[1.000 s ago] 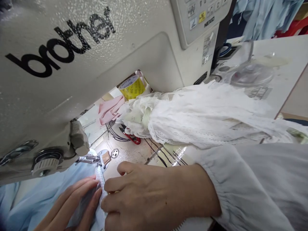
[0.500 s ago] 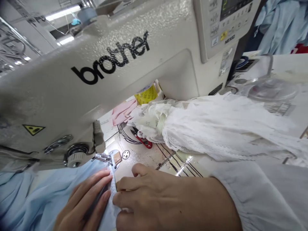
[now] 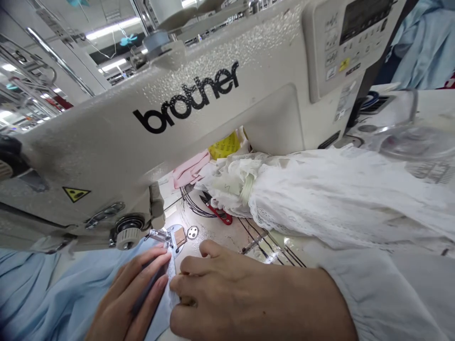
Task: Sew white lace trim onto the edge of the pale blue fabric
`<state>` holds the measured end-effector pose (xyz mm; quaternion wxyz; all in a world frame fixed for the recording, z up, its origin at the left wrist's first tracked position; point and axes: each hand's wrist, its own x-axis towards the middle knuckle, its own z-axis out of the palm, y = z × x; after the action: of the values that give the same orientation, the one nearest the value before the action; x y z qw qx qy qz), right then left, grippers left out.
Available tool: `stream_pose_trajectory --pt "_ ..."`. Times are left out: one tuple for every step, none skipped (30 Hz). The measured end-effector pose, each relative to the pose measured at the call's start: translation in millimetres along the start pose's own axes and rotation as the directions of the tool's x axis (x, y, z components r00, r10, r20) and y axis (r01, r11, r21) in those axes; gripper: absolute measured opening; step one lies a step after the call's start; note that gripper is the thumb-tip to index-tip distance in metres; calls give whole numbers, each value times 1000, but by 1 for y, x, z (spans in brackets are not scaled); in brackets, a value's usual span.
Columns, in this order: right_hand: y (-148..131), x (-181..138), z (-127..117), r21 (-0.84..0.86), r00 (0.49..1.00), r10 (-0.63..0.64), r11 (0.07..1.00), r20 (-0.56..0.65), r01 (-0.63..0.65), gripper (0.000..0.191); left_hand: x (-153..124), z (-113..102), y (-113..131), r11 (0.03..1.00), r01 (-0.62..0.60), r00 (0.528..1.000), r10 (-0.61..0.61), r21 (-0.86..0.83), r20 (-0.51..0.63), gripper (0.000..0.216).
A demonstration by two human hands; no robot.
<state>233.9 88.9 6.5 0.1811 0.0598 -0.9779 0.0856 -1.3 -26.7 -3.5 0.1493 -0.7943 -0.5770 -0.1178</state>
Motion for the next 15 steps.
stream_pose_trajectory --pt "1 1 1 4 1000 -3 1000 2 3 12 0 0 -1 1000 12 1000 -12 -1 3 35" --pt "2 1 2 6 1000 -2 1000 4 2 15 0 1 -2 1000 17 1000 -17 0 6 35" --pt "3 1 3 7 1000 1 1000 4 -1 17 -1 0 -3 1000 20 1000 -20 0 5 35" --pt "4 1 3 6 1000 3 1000 5 -3 19 -1 0 -2 1000 14 1000 -14 -3 1 34" --pt "4 1 4 1 1000 6 1000 10 -6 19 -2 0 -1 1000 5 1000 -5 -10 -7 32" --pt "4 1 4 -4 1000 11 1000 15 -11 19 -2 0 1 1000 -4 1000 4 -15 -19 31" --pt "4 1 4 -9 1000 12 1000 21 -12 19 -3 -1 3 1000 -12 999 12 -16 -30 29" --pt "4 1 4 -16 1000 14 1000 25 -14 20 -4 0 5 1000 -17 999 16 -12 -38 28" --pt "3 1 4 -19 1000 15 1000 27 -15 20 -6 0 7 1000 -20 999 19 -7 -44 29" --pt "3 1 4 -20 999 18 1000 27 -17 21 -6 0 10 1000 -22 999 22 -3 -45 29" --pt "3 1 4 -17 1000 17 1000 23 -16 22 -7 1 11 1000 -22 999 22 0 -45 30" --pt "3 1 4 -18 1000 16 1000 16 -16 22 -8 1 13 1000 -21 999 21 -2 -46 30" --pt "3 1 4 -20 1000 13 1000 9 -13 23 -8 2 14 1000 -16 999 16 -5 -49 30" --pt "3 1 4 -21 1000 9 1000 2 -9 24 -8 2 14 1000 -11 998 11 -8 -57 30" --pt "4 1 4 -21 1000 2 1000 -4 -2 24 -8 2 14 1000 -12 998 11 -11 -63 29"
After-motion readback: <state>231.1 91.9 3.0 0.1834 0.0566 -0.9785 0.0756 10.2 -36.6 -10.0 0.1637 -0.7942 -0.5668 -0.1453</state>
